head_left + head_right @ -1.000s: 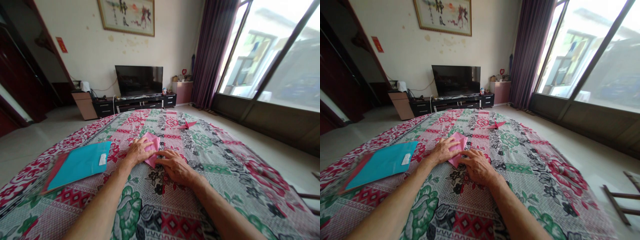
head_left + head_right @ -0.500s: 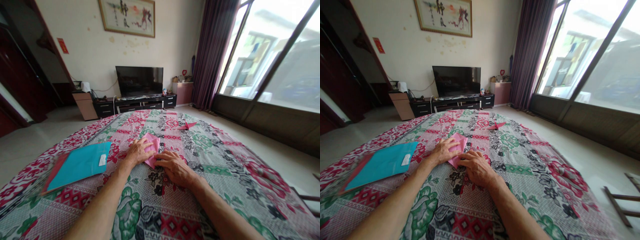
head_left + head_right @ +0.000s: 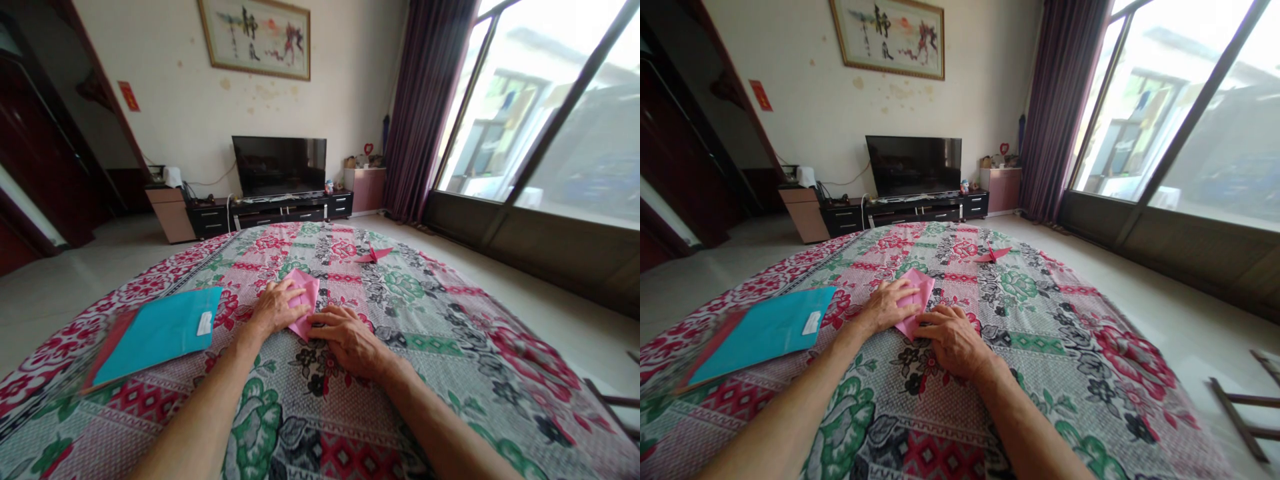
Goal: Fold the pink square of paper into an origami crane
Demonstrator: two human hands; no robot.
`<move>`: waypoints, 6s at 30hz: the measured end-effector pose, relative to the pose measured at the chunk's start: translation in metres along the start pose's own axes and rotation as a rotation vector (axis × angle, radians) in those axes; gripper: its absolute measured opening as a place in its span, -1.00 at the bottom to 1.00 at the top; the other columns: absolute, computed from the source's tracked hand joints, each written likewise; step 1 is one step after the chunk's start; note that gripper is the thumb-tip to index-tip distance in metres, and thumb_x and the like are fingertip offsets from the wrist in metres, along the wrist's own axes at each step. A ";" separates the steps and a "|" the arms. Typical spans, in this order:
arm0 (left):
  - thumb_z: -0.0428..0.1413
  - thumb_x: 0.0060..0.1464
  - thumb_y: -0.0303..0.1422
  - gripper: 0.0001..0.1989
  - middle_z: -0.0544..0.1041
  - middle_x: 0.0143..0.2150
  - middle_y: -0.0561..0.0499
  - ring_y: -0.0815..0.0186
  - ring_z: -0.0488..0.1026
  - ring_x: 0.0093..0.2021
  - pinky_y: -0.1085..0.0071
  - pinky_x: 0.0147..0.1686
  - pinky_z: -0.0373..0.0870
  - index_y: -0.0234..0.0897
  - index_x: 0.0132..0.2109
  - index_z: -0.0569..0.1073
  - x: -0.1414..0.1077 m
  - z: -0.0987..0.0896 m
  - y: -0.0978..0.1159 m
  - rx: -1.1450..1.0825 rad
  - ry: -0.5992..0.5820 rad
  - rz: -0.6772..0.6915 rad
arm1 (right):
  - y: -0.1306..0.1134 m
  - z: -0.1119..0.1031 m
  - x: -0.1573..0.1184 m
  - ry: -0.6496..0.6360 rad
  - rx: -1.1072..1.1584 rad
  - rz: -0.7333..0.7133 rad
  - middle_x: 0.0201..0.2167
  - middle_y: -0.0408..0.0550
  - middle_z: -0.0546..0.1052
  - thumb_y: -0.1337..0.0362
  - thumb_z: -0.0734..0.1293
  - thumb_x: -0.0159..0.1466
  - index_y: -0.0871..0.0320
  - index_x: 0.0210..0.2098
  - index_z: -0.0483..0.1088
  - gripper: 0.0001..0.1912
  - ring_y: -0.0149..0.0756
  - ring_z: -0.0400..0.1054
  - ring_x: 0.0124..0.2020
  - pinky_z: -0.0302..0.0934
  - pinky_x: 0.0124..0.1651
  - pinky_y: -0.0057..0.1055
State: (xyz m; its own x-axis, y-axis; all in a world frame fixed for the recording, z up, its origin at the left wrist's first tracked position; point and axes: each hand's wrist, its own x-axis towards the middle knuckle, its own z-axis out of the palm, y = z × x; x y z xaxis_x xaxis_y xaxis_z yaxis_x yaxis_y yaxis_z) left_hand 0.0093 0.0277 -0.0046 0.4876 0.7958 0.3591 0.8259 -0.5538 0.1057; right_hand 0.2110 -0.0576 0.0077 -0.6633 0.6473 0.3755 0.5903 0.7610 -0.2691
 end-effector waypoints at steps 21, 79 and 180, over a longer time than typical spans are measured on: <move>0.06 0.02 -0.11 -0.62 0.39 0.11 -0.04 0.12 0.23 0.13 0.11 0.10 0.16 -0.11 -0.03 0.46 -0.002 -0.007 0.008 0.016 -0.001 0.004 | -0.003 -0.002 0.003 0.014 0.012 0.012 0.02 -0.21 0.40 0.51 0.13 0.11 -0.02 -0.13 0.40 -0.56 -0.28 0.20 -0.06 0.05 0.04 -0.19; 0.10 -0.13 0.01 -0.26 0.17 0.27 -0.08 0.13 0.07 0.26 0.13 0.24 -0.05 -0.21 0.18 0.25 0.000 -0.011 0.010 -0.269 -0.274 0.029 | 0.019 0.003 0.015 0.149 0.157 0.161 -0.10 -0.07 0.41 0.53 0.11 0.13 0.05 -0.11 0.43 -0.55 -0.32 0.25 -0.08 0.11 0.02 -0.30; 0.02 -0.04 -0.24 -0.83 0.43 -0.55 0.04 0.31 0.35 -0.49 0.46 -0.48 0.17 -0.23 -0.46 0.38 -0.009 -0.001 -0.046 -0.506 0.449 -0.573 | 0.073 0.021 0.060 0.555 0.706 0.746 -0.53 -0.19 0.50 0.41 0.24 -0.05 0.20 0.11 0.20 -0.32 -0.46 0.23 -0.61 0.12 -0.53 -0.56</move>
State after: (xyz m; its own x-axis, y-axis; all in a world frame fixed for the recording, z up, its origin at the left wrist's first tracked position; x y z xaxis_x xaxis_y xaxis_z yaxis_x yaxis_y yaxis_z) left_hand -0.0337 0.0456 -0.0114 -0.2077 0.8718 0.4437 0.6330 -0.2260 0.7404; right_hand 0.2045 0.0376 -0.0080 0.1351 0.9694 0.2050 0.2459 0.1676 -0.9547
